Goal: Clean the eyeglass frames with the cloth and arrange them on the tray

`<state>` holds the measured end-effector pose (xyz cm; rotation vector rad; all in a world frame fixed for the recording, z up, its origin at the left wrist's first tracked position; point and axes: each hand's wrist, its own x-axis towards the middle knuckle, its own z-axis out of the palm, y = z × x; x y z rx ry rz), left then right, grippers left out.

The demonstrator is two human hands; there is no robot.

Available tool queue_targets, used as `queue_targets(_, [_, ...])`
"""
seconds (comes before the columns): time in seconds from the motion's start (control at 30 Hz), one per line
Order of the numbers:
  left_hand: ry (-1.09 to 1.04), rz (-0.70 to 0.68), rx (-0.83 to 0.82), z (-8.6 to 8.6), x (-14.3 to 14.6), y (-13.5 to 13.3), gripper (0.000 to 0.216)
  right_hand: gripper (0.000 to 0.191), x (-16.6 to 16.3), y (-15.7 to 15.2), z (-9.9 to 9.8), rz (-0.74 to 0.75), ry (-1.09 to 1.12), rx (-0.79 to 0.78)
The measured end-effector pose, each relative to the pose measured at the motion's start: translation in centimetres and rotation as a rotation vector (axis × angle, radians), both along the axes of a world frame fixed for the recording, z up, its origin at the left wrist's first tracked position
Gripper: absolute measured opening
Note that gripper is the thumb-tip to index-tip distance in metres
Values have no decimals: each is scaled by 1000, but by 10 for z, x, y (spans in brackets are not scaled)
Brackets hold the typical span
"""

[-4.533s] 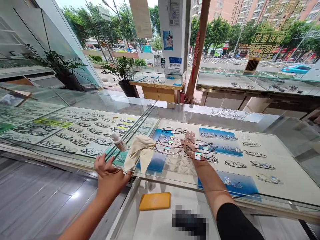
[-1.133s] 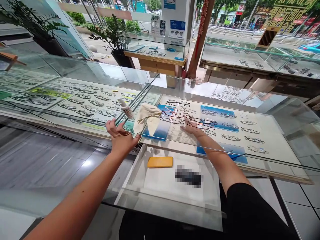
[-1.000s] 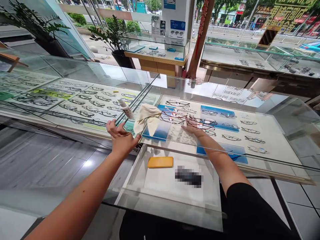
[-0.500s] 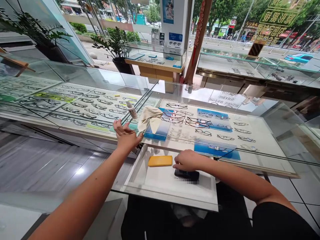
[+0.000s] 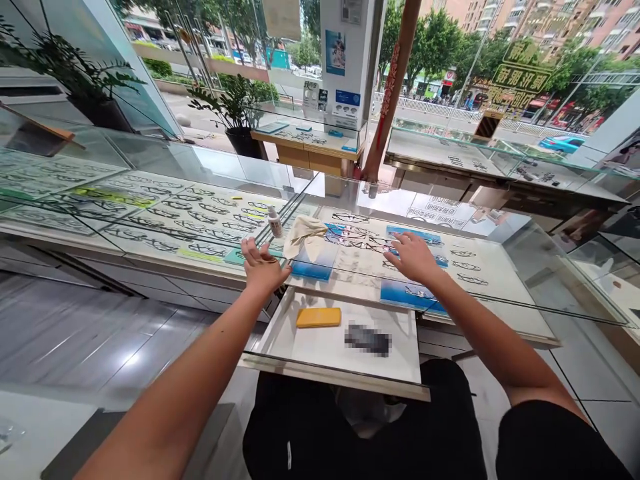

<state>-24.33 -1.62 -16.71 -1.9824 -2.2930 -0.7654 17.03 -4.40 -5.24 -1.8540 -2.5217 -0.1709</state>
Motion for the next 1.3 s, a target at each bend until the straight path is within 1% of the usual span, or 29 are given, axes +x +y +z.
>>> queue_targets(0.1, [11, -6, 18, -2, -2, 0, 97, 77, -1, 9, -7, -4, 12, -18])
queue_targets(0.27, [10, -17, 38, -7, -6, 3, 98, 81, -7, 16, -14, 6, 28, -17])
queue_targets(0.47, [10, -27, 56, -7, -8, 5, 99, 86, -12, 22, -20, 3, -13, -24])
queue_targets(0.57, [12, -30, 65, -7, -8, 5, 97, 82, -13, 25, -18, -17, -26, -50])
queue_targets(0.63, [15, -34, 77, -7, -9, 4, 96, 79, -12, 22, -11, -33, -3, -51])
queue_targets(0.7, [15, -37, 82, -6, -9, 4, 95, 80, -10, 9, 2, -32, 41, -21])
queue_targets(0.8, [5, -44, 67, -6, -9, 3, 96, 85, -9, -33, 25, 49, 135, 8])
queue_targets(0.87, [-3, -44, 60, -8, -9, 4, 97, 85, -11, -68, 37, 149, 210, -91])
queue_targets(0.93, [-6, -42, 69, -10, -10, 6, 96, 81, -17, -102, 38, 248, 280, -258])
queue_targets(0.97, [-8, -44, 78, -12, -11, 6, 95, 80, -21, -115, 33, 289, 301, -351])
queue_targets(1.0, [-10, -51, 88, -13, -11, 7, 94, 81, -26, -124, 23, 321, 308, -435])
queue_targets(1.03, [-12, -60, 96, -13, -11, 7, 93, 83, -31, -129, 9, 338, 303, -504])
queue_targets(1.1, [-15, -70, 103, -14, -11, 7, 91, 91, -43, -127, -28, 306, 262, -572])
queue_targets(1.17, [-13, -69, 97, -13, -11, 6, 90, 100, -54, -107, -71, 221, 196, -580])
queue_targets(1.23, [-5, -63, 87, -12, -11, 5, 90, 104, -63, -74, -111, 117, 142, -548])
queue_targets(1.3, [7, -55, 82, -11, -11, 5, 91, 103, -70, -35, -142, 46, 108, -512])
